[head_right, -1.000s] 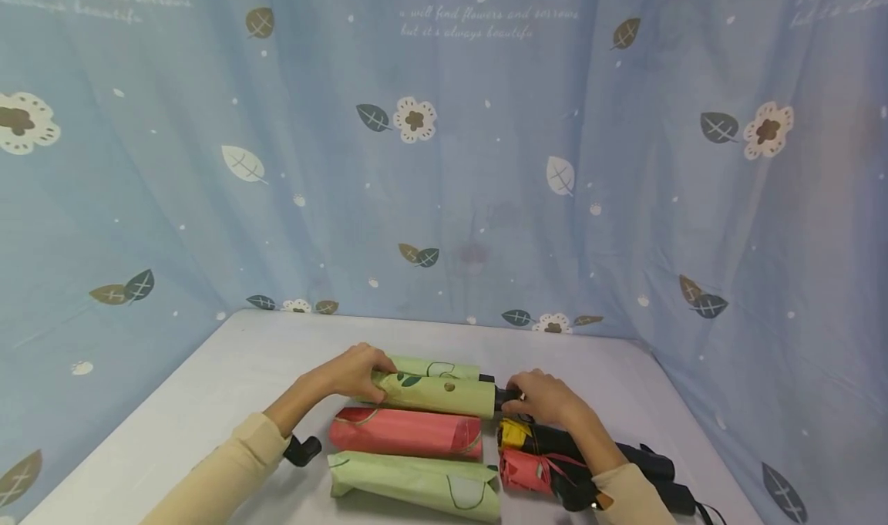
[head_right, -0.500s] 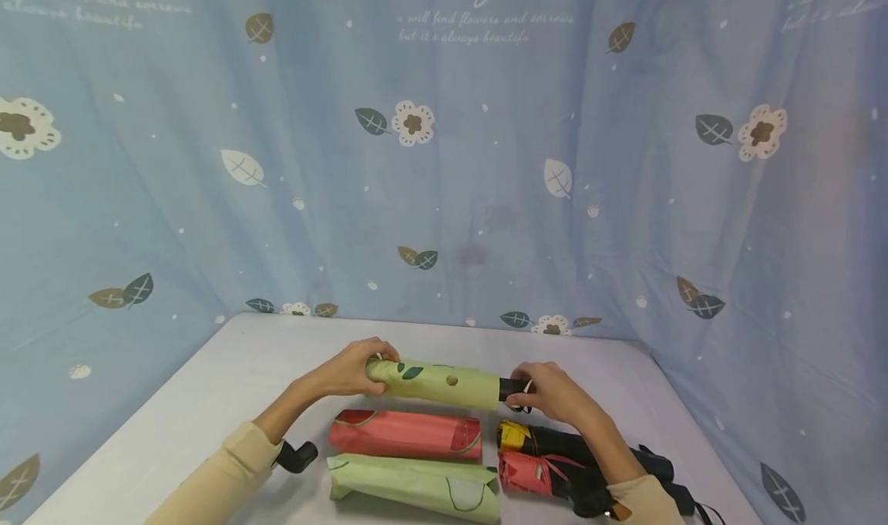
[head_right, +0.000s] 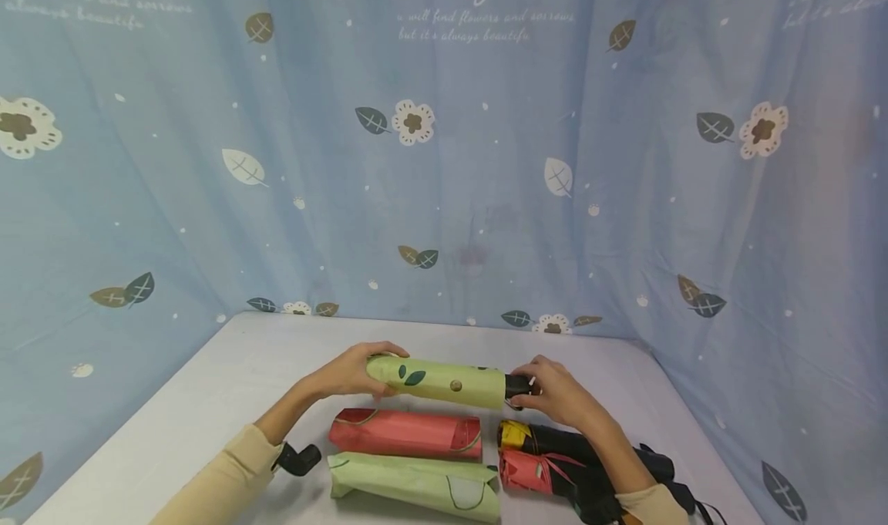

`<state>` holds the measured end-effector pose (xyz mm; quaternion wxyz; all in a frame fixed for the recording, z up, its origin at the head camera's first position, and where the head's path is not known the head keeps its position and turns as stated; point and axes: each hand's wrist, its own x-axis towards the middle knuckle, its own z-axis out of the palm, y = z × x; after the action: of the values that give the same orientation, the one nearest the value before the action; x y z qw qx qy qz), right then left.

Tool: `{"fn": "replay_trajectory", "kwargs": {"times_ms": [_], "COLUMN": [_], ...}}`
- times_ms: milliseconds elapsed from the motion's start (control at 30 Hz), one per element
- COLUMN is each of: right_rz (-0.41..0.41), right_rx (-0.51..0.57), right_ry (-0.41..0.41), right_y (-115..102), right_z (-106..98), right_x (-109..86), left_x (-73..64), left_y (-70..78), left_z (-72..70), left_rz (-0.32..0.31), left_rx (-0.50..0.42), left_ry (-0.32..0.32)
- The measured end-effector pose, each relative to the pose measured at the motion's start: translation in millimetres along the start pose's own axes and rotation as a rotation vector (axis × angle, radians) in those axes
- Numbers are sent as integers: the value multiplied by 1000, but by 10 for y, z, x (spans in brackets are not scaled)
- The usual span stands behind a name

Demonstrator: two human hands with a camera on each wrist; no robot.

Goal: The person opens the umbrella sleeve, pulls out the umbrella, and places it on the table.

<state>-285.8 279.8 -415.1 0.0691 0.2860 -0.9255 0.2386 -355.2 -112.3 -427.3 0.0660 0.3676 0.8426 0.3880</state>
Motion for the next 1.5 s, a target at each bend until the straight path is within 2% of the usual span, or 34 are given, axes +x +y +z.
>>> {"fn": "replay_trajectory", "kwargs": {"times_ms": [233,467,700,933,1167,1500], "right_rz": [36,78,72,81,107,90], "right_rx": [37,116,111,125,115,89], "right_ry": [36,-9,16,22,19,43], "right_y": [-31,-85,-95,-73,-38,28], "right_z": [17,35,30,28,36,67], "right_x": [11,8,6,-29,-49,-70], "left_x": [-34,-90,-112,-142,-149,-126], "left_y": [-13,-27,-44,-85,-99,-118], "left_z": [-8,-4,-8,-15,16,52], "left_rz": [-43,-33,-15,-12,-26,-23], "left_rx": [-72,-82,-114,-129,-248,-264], "left_ry": [-42,-65,-69,-45,-50,-31]}}
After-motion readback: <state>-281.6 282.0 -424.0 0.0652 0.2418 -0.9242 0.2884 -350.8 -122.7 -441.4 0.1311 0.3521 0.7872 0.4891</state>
